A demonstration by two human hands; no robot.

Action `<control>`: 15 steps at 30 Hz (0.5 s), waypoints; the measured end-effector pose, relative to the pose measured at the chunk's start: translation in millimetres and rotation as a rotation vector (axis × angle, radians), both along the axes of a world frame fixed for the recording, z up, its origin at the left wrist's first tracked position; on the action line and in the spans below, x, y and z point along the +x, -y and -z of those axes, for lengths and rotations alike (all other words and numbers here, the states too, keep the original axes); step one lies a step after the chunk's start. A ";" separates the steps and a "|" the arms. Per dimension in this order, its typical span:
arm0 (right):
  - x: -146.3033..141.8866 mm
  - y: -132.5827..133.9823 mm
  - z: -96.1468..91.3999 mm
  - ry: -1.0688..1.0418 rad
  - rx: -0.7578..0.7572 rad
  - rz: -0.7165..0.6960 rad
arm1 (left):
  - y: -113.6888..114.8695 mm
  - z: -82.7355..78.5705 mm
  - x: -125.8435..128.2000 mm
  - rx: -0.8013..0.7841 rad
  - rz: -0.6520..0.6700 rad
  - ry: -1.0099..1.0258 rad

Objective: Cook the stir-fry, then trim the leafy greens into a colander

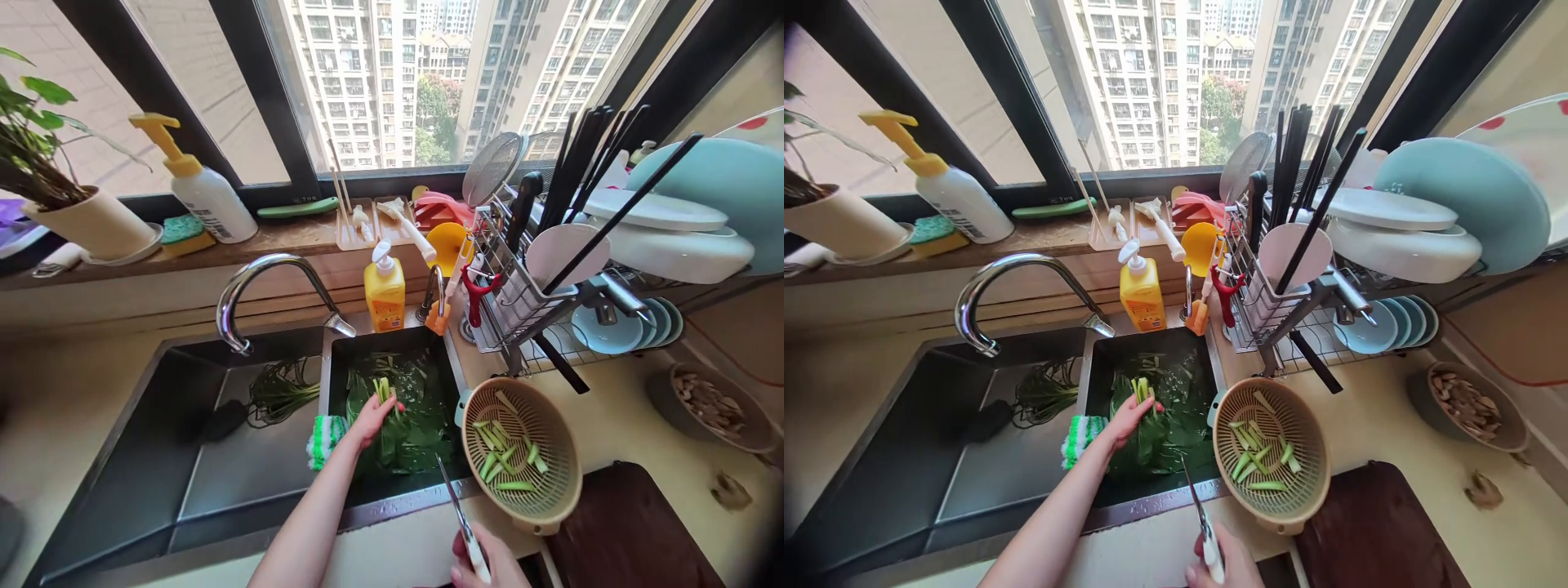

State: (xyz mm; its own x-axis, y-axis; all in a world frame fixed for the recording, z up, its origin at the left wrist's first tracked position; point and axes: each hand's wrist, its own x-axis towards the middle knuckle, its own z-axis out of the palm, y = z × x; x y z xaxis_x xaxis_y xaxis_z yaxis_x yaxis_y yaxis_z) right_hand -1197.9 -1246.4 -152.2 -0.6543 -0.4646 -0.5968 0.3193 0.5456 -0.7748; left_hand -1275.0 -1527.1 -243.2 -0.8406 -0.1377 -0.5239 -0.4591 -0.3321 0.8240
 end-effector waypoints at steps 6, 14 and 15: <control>-53.1 73.0 -36.6 -0.312 -0.031 0.160 | -7.1 -59.9 27.3 -0.094 0.351 -0.189; -77.5 116.2 -24.4 -0.601 -0.311 0.041 | -7.0 -89.9 44.6 -0.299 0.579 -0.179; -73.7 117.7 -22.7 -0.594 -0.309 -0.001 | -5.7 -90.8 45.6 -0.342 0.604 -0.176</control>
State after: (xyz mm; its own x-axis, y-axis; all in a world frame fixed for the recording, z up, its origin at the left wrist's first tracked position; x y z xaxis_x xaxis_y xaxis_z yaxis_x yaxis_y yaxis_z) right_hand -1271.7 -1364.2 -129.4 -0.8302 -0.5569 0.0251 -0.2098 0.2705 -0.9396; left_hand -1229.5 -1521.3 -152.4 -0.8900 0.2462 -0.3838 -0.3315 0.2284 0.9154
